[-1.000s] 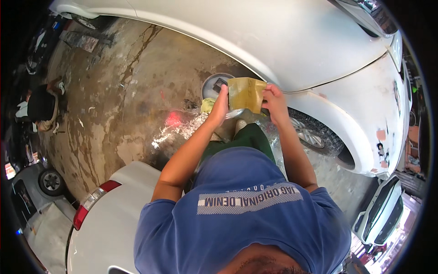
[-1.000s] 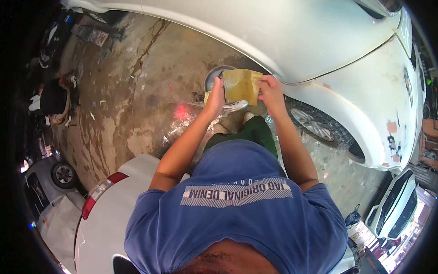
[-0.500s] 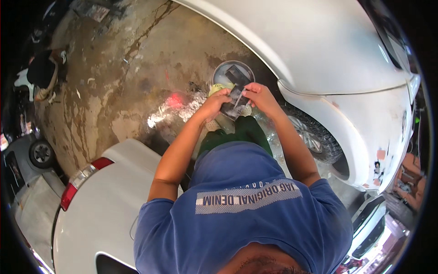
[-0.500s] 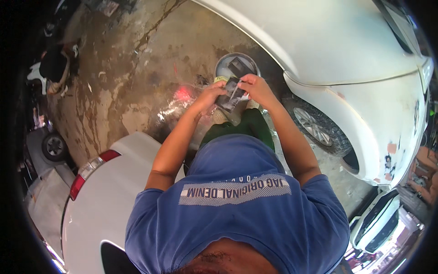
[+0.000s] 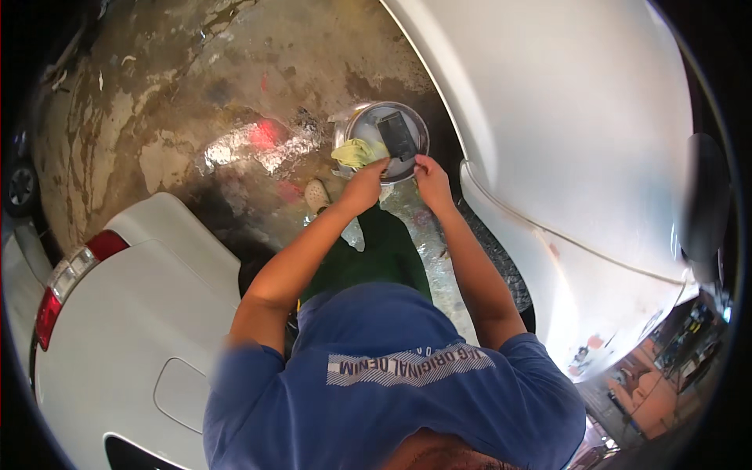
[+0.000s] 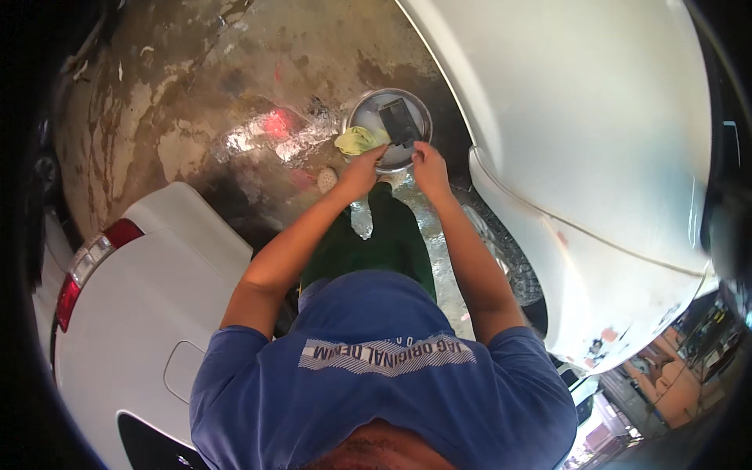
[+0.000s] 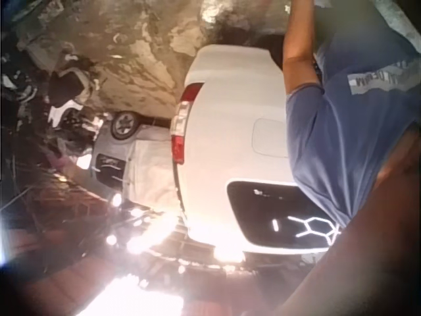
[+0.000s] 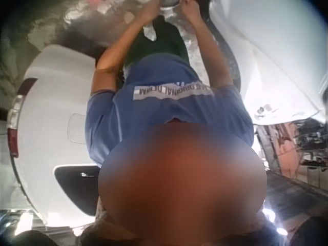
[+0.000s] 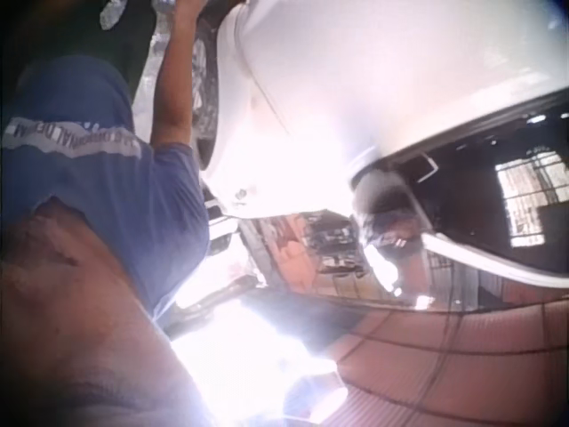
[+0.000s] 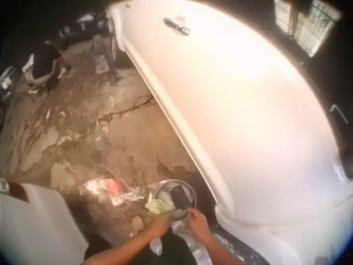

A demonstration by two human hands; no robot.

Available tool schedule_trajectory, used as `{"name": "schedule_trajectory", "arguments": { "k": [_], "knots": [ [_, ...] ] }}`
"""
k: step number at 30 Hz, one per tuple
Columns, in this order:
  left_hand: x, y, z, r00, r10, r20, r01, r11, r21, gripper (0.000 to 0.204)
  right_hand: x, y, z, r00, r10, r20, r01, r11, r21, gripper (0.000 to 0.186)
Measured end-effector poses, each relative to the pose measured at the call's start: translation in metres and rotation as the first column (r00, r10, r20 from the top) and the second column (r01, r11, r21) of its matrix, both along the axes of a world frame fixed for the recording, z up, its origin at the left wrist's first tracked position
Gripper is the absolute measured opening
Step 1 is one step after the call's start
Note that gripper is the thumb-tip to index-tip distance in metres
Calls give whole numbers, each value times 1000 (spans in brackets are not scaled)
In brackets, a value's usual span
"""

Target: The person sands a car fender with a sanding block and a cloth, then applies a piece of tape to the body panel.

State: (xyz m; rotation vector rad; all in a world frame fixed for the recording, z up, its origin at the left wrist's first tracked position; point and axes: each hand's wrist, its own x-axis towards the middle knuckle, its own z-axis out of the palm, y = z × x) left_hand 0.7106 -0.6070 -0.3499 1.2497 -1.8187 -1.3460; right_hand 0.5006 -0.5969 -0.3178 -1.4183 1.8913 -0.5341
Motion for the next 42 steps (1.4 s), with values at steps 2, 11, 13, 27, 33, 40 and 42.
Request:
{"name": "schedule_trajectory", "arguments": {
  "k": [2,11,13,27,33,40,42],
  "knots": [
    [-23,-6,-36,984,-36,177,54,994,-96,46,-5,-30,-17,993,100,-70,-101,995,-7,29],
    [-85,-34,-91,750,-323,577,141,931,338,35,-10,-95,-123,933,197,-301,-209,978,-9,47],
    [-79,-38,-89,731,-440,522,113,832,543,33,0,-95,-120,933,247,-263,-229,969,98,50],
    [32,-16,41,841,480,-250,-104,596,796,37,-1,-64,-38,996,-86,18,79,968,239,80],
    [69,-28,83,876,395,-275,-81,684,725,40,8,-50,27,865,-244,439,150,960,237,60],
    [77,-56,146,871,339,-356,-217,915,341,28,37,5,127,542,-301,784,363,926,104,52],
    [69,-62,166,883,303,-357,-213,939,270,27,40,11,124,721,-257,643,515,820,-251,39]
  ]
}}
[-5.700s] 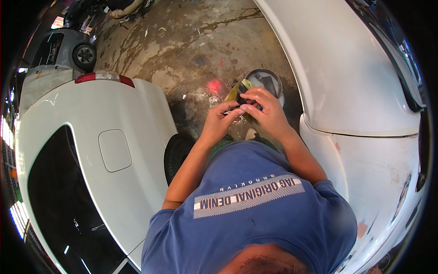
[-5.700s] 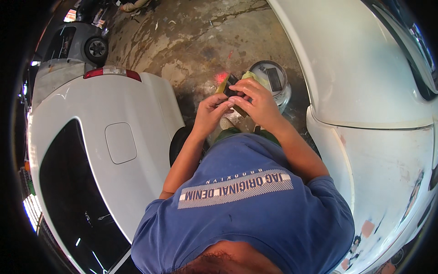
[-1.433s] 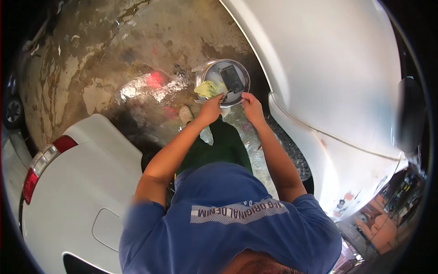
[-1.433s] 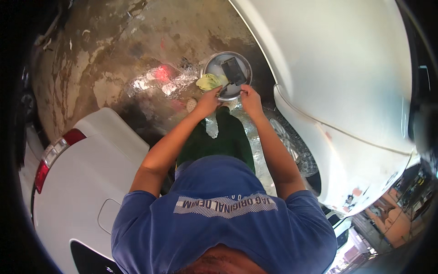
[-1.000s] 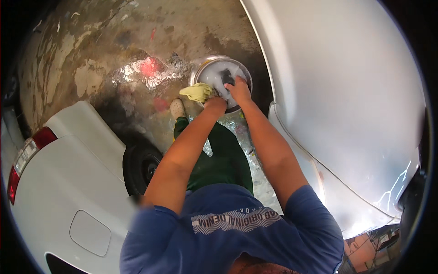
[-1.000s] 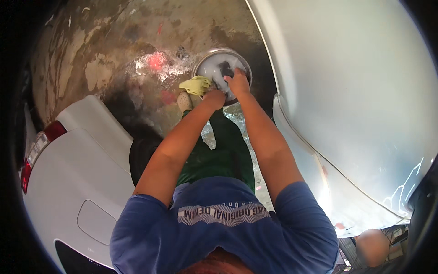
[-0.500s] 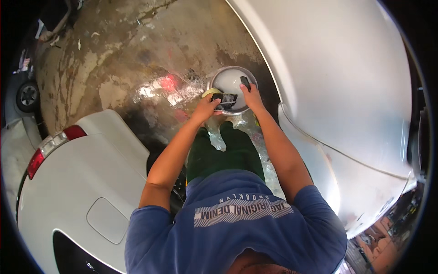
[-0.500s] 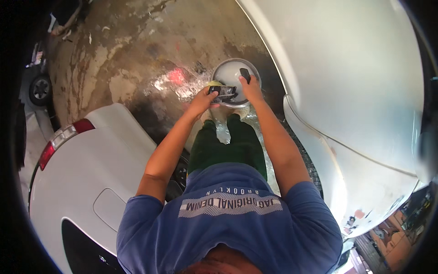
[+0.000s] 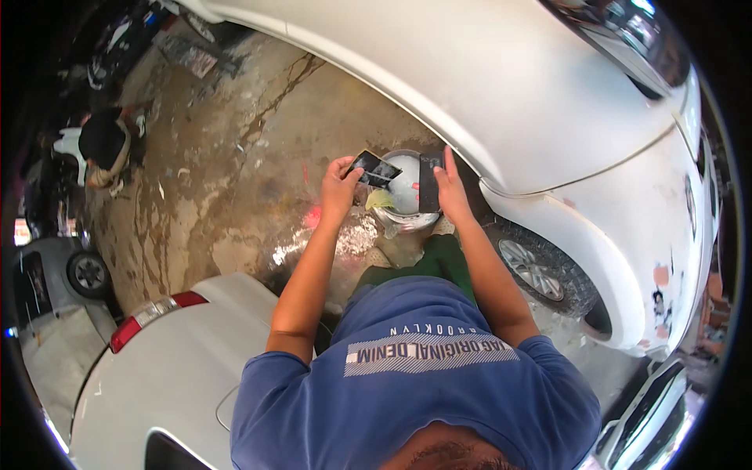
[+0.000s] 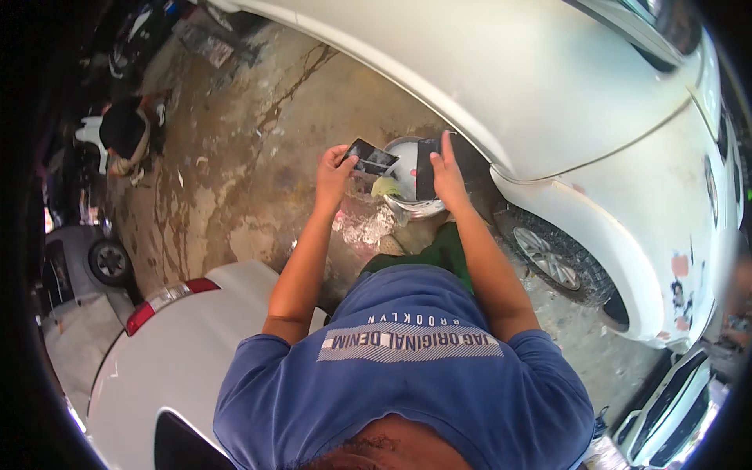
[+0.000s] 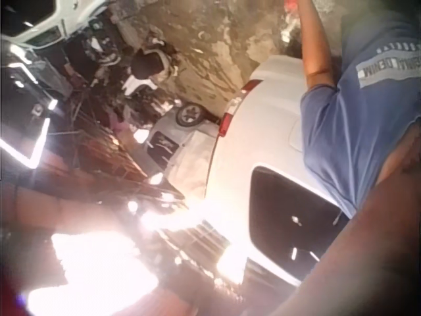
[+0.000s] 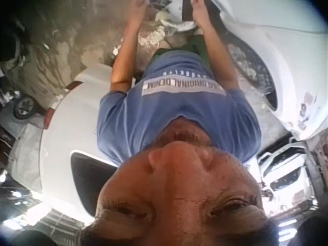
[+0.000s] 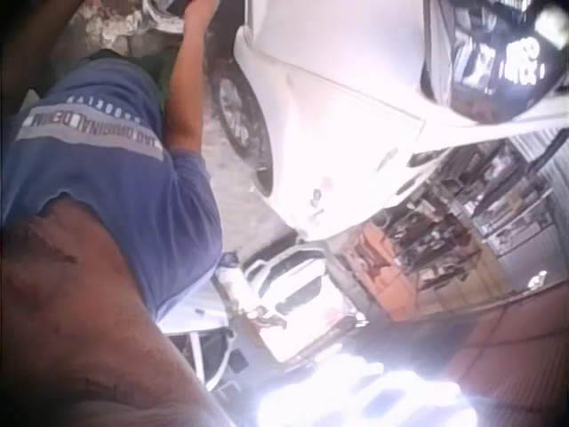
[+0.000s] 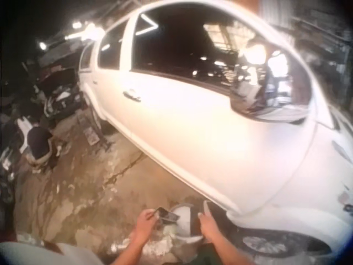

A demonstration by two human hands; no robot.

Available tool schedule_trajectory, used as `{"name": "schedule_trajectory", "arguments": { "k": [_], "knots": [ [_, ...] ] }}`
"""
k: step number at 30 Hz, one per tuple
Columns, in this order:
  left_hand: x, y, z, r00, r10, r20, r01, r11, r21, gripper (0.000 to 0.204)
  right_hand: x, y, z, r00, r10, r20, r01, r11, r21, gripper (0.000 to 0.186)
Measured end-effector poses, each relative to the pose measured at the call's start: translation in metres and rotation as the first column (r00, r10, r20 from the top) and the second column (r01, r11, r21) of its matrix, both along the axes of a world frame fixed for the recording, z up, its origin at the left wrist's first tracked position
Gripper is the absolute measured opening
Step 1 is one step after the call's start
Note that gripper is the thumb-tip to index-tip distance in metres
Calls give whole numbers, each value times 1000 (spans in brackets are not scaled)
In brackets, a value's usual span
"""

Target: The person sands a car fender with a sanding block and a cloth, then applies a piece of tape to the body panel.

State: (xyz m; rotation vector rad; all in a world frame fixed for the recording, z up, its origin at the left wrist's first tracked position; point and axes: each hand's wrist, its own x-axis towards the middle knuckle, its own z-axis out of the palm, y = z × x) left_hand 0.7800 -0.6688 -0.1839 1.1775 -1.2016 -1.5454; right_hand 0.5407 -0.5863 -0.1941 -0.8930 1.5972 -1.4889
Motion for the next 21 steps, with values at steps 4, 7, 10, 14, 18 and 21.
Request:
{"name": "schedule_trajectory", "arguments": {
  "k": [4,7,10,14,18,21],
  "knots": [
    [-12,-9,31,992,-103,73,113,982,-150,23,-4,17,10,923,368,-110,-363,930,58,32],
    [-30,-11,47,965,-244,95,260,936,-238,23,5,21,18,899,300,-320,-321,947,-15,30],
    [-43,0,61,908,-356,222,388,913,-124,27,20,32,51,945,315,-93,-315,949,15,26],
    [-58,35,58,906,118,406,136,828,-544,45,10,34,43,955,110,-274,-90,993,82,28],
    [-72,78,44,927,-171,335,303,868,-394,59,9,41,53,981,22,-192,-22,1000,5,29],
    [-74,78,42,940,-239,242,306,905,-295,66,8,42,58,972,110,-206,-121,992,-40,32]
  ]
}}
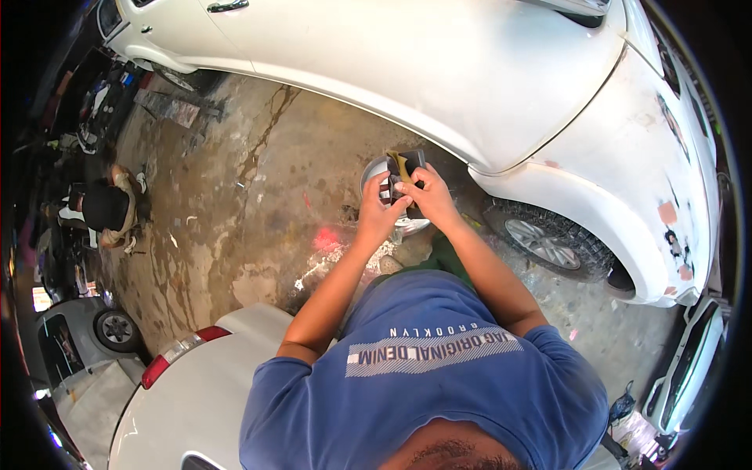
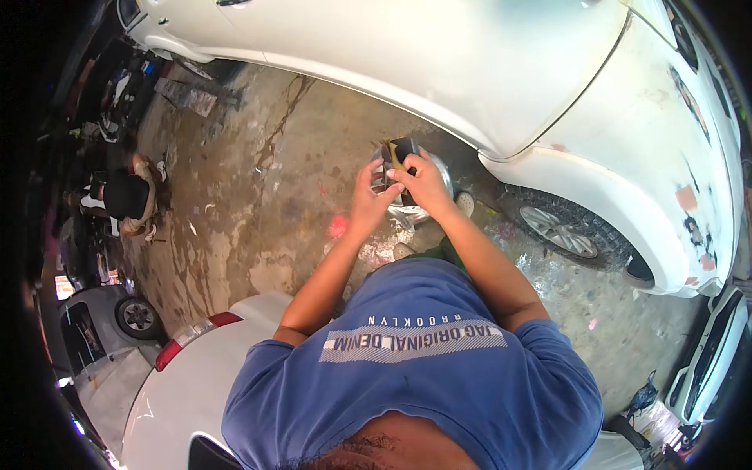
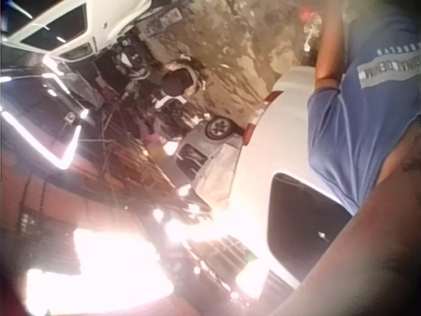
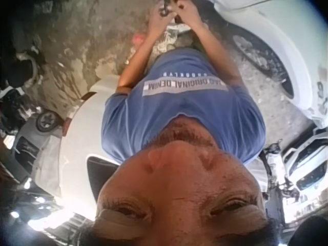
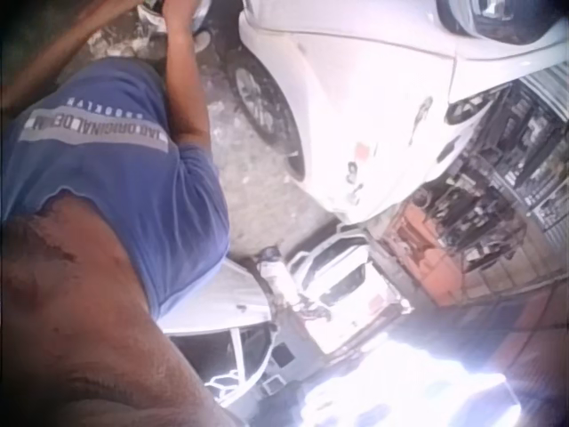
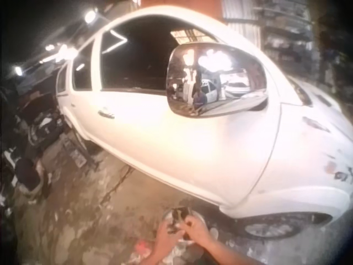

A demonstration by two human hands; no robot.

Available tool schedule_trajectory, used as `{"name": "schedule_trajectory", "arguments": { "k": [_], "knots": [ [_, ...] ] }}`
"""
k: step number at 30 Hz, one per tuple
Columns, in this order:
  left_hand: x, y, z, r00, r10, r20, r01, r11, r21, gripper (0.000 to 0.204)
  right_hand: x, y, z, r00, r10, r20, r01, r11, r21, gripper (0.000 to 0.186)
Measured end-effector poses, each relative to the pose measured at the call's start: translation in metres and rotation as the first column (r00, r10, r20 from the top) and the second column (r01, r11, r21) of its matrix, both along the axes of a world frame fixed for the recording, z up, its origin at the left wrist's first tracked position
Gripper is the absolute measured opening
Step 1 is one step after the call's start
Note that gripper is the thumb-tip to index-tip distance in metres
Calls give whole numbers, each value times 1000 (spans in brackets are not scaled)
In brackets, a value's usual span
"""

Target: The person sands a car fender with a sanding block and a cloth, then applies a piece of tape to the body panel.

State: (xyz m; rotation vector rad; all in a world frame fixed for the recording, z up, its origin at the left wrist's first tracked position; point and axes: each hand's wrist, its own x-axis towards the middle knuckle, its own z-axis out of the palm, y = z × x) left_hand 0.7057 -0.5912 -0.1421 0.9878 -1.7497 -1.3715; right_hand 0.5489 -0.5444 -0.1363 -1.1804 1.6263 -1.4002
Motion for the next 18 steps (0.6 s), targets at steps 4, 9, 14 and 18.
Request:
{"name": "schedule_trajectory", "arguments": {
  "k": [4,9,14,18],
  "knots": [
    [12,-7,2,998,-23,-55,28,995,95,70,-6,0,11,980,198,-7,-198,980,-25,26],
    [42,-35,-8,965,26,-263,60,947,316,36,-10,0,41,976,188,-108,-166,968,186,25],
    [67,-46,13,953,2,-304,170,826,537,29,-27,4,44,981,180,-78,-166,972,165,25],
    [77,-55,19,976,-88,-197,171,870,462,24,-35,4,35,967,244,71,-254,939,232,28]
  ]
}}
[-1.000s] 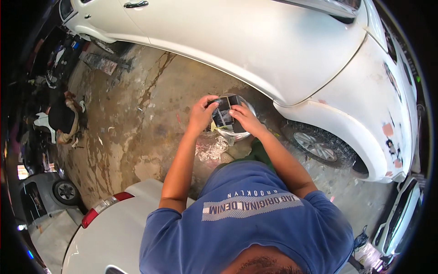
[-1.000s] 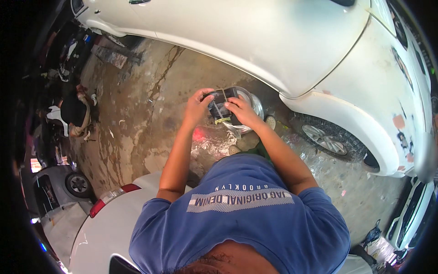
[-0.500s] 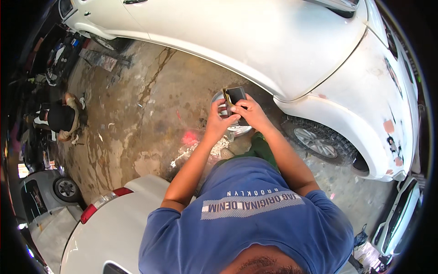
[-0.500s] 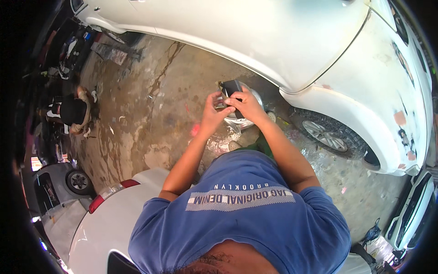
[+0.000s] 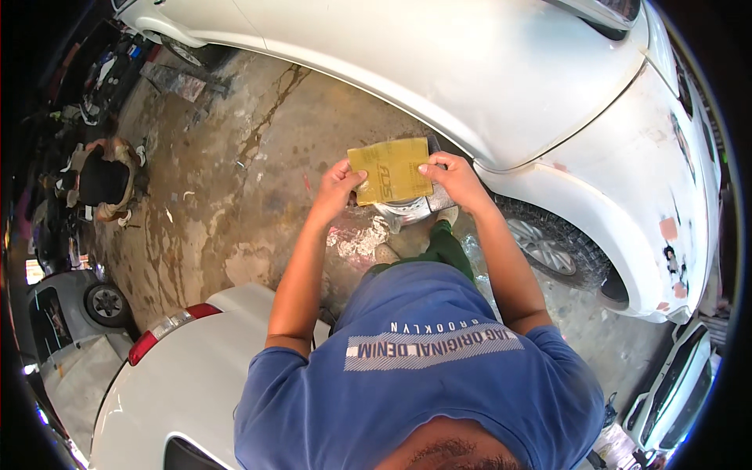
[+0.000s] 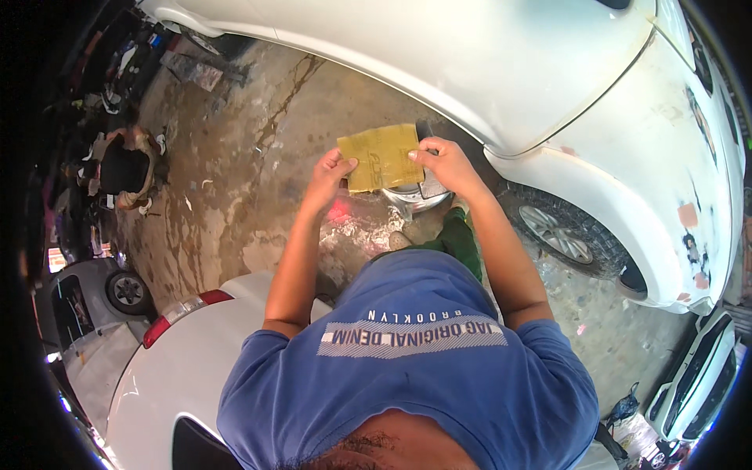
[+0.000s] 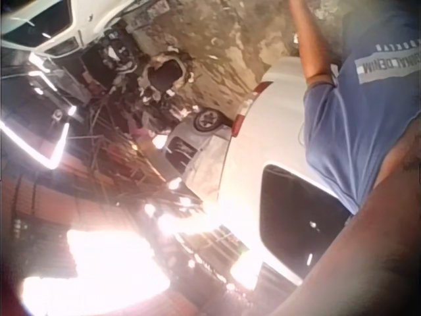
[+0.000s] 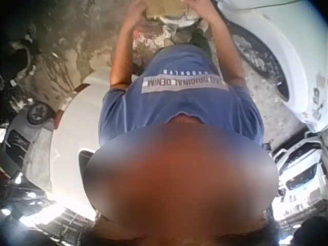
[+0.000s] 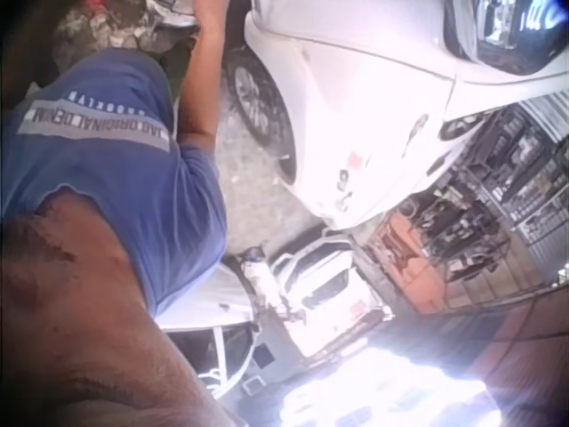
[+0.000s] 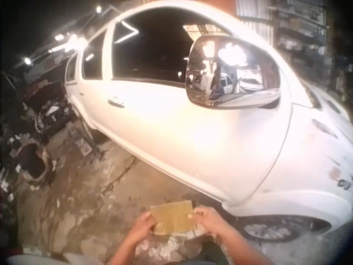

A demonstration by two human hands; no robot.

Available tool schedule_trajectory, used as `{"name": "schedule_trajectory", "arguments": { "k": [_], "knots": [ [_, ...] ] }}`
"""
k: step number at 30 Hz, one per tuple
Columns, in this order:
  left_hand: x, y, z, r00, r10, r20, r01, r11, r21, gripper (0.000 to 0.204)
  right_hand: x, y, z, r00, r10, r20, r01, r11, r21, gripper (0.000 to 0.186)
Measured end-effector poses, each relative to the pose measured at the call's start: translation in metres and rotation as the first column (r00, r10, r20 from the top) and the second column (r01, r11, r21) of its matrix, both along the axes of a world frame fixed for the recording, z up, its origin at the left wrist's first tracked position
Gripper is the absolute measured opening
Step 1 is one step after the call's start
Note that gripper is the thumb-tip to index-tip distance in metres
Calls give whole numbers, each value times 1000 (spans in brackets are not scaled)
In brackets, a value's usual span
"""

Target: The person sands a car fender with a sanding block and a cloth, then applies a piece of tape to the body panel.

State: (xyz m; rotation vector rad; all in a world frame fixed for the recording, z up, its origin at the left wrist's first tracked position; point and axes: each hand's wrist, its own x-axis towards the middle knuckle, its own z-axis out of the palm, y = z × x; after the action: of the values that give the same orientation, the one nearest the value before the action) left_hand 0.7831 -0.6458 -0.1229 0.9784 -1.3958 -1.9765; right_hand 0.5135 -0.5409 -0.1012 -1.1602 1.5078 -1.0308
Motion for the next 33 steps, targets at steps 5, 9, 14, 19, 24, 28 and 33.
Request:
{"name": "schedule_trajectory", "arguments": {
  "k": [5,9,14,19,24,28,33],
  "knots": [
    [5,-5,15,997,-14,75,14,1000,0,20,1,4,-9,998,-25,60,29,998,-59,26],
    [10,-10,46,974,-107,200,198,831,-520,25,-17,-2,6,998,5,65,-2,999,-51,32],
    [-13,2,102,827,-296,477,559,511,-652,33,10,-15,40,895,373,-244,-400,914,-72,47],
    [-24,0,72,984,-105,-143,76,978,-196,29,29,-15,40,988,157,-14,-156,967,-199,32],
    [-55,34,33,959,98,-267,-117,991,-57,41,38,-6,36,992,-125,28,128,980,-155,29],
    [-66,43,43,918,280,-280,-285,958,24,24,45,0,30,960,-183,214,207,973,-98,29],
    [-65,42,49,927,314,-203,-326,945,-27,17,51,2,27,980,-167,105,190,939,-287,26]
  ]
}}
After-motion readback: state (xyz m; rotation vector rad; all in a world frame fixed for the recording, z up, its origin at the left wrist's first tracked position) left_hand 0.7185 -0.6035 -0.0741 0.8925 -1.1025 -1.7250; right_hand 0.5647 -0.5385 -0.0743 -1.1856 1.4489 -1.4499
